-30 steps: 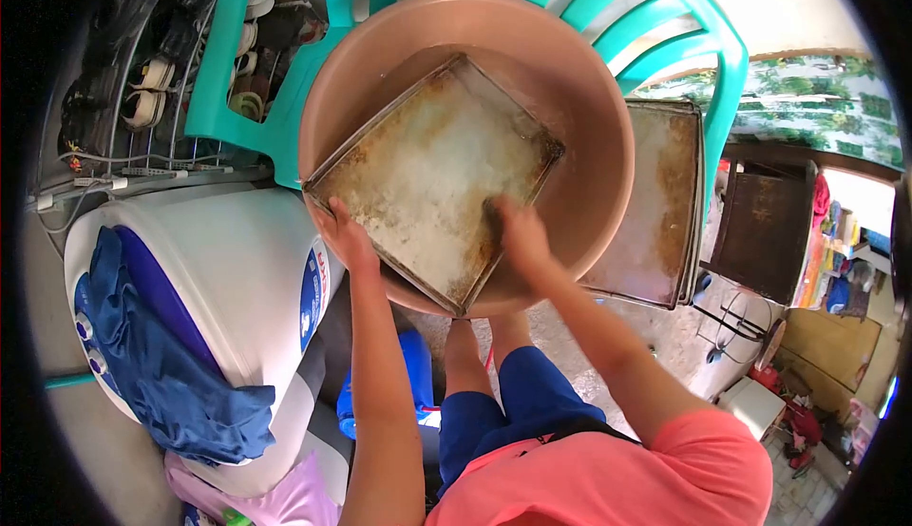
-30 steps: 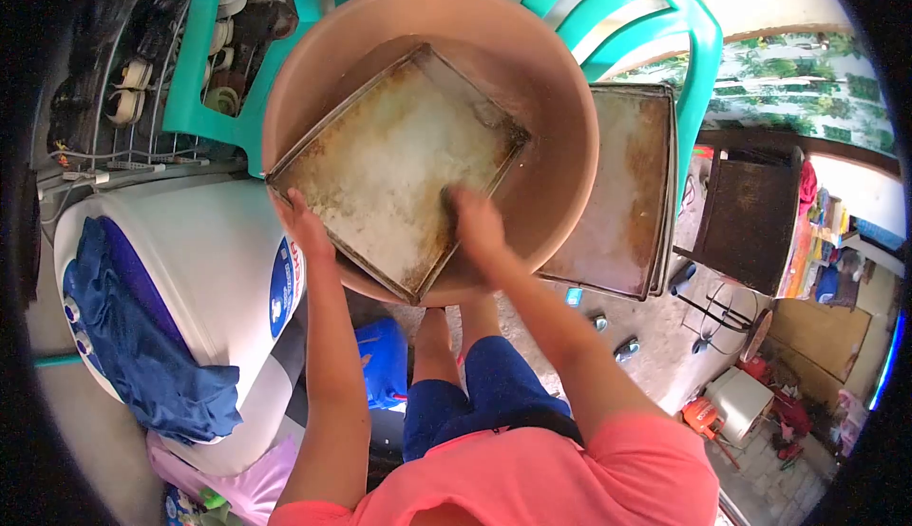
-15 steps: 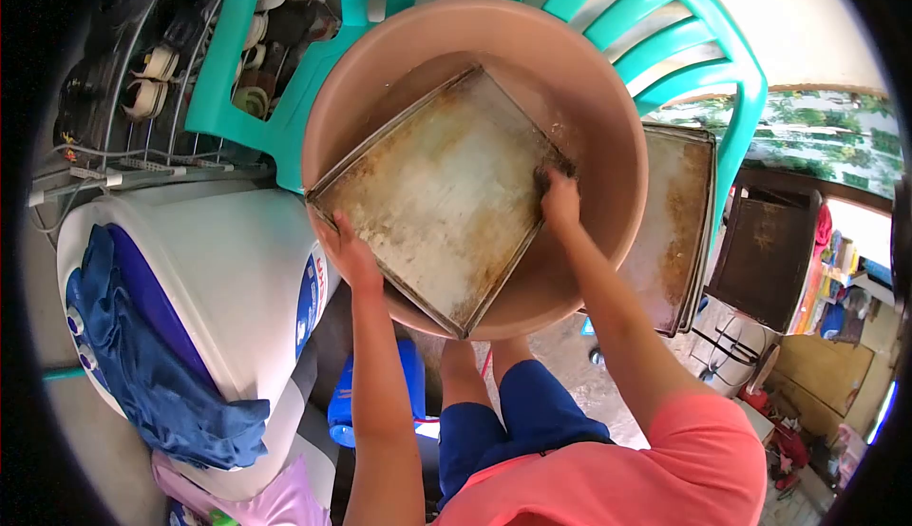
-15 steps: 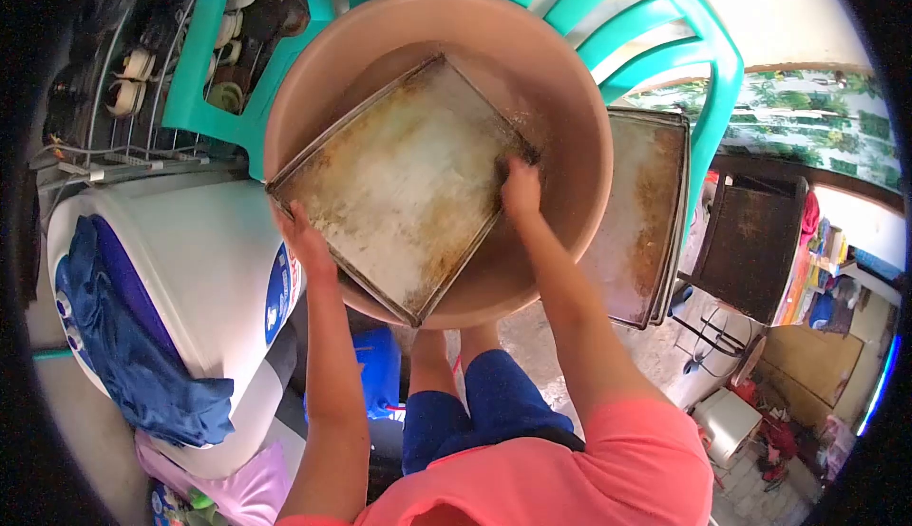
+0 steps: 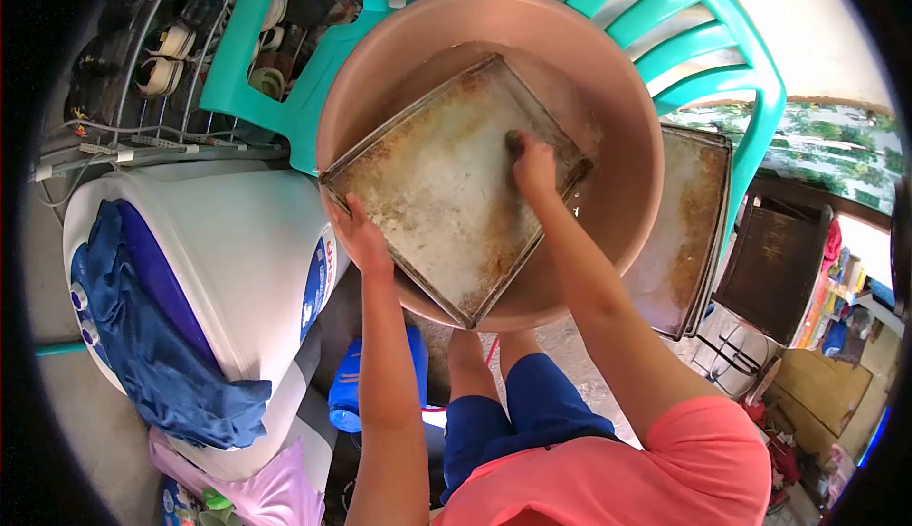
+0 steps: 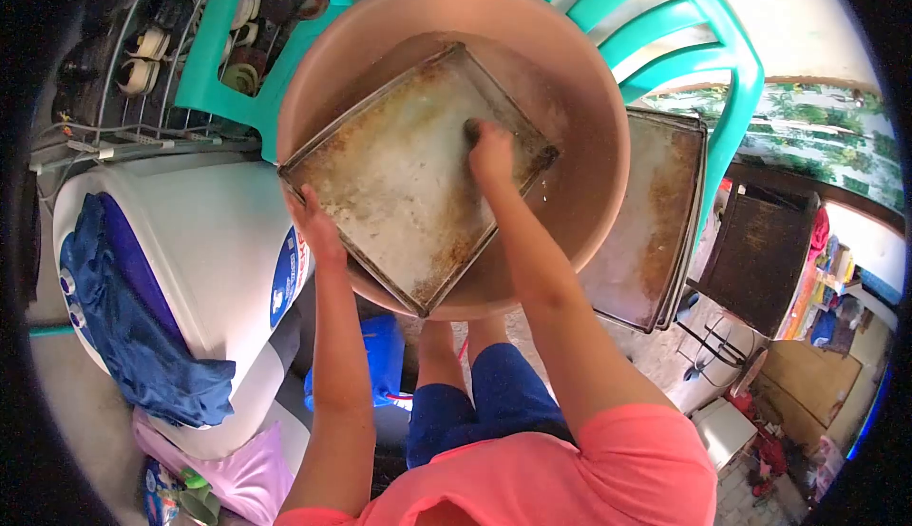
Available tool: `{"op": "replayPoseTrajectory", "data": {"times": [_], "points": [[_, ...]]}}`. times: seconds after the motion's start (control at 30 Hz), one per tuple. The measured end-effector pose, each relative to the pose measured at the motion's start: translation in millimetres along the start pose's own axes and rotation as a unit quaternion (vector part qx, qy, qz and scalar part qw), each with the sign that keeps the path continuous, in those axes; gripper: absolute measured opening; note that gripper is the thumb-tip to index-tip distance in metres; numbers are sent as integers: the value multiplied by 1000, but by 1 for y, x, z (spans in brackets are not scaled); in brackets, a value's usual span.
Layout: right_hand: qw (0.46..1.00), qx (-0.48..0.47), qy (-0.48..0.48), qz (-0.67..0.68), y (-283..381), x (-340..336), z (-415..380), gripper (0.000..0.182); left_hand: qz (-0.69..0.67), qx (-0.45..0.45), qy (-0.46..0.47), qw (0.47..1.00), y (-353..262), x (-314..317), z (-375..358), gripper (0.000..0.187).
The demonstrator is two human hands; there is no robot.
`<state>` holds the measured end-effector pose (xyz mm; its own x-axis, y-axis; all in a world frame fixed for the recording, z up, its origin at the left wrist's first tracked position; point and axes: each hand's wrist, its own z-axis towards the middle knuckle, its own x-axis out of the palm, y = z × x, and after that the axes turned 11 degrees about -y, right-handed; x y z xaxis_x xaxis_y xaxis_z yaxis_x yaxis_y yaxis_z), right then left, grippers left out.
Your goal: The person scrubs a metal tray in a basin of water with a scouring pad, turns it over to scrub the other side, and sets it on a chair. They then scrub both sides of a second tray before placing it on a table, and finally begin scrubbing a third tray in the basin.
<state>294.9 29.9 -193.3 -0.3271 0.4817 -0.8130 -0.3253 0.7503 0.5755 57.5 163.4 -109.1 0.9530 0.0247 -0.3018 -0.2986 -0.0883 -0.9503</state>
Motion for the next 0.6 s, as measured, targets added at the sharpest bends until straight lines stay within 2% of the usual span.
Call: {"op": "replayPoseTrajectory", "data": {"times": [0.03,0.07,0.1,0.13,0.17,0.27,0.3,0.33,0.37,0.4,0.43,0.53,0.57,0.6], "points": [[998,-25,34,-43,14,-5,-32,41,9,7,-1,1000,4,1,1,61],[996,-17,83,-1,41,-25,-71,44,19,10,-3,1000,7,2,1,62],[977,-194,84,2,27,-17,-110,50,1,9,-10,1000,8,3,0,60],[964,-241,113,-16,49,-37,-147,53,-16,8,-18,1000,9,4,0,58],[965,-184,164,94,63,-52,-162,53,-32,8,-25,999,10,5,1,56],[972,-221,66,45,12,-20,-112,49,-30,4,-23,999,16,5,1,57],[981,-174,5,87,-15,-5,-69,49,-20,4,-27,999,16,4,1,57],[997,-58,21,39,-17,-17,-30,49,-10,6,-31,999,16,5,1,57],[998,-3,11,-58,-27,-24,4,47,0,8,-35,999,16,4,2,57],[992,-53,-29,-109,-77,-5,35,47,1,7,-35,999,15,4,2,56],[988,-81,-85,-103,-86,-3,37,47,2,6,-34,999,14,5,2,56],[996,-59,-18,-67,-57,-18,-23,48,-17,13,-17,1000,22,3,4,56],[995,-31,39,-85,-43,-23,-61,49,-27,17,-11,999,25,2,5,56],[989,-112,49,-77,-25,-35,-103,52,-25,7,-16,1000,26,3,4,56]]}}
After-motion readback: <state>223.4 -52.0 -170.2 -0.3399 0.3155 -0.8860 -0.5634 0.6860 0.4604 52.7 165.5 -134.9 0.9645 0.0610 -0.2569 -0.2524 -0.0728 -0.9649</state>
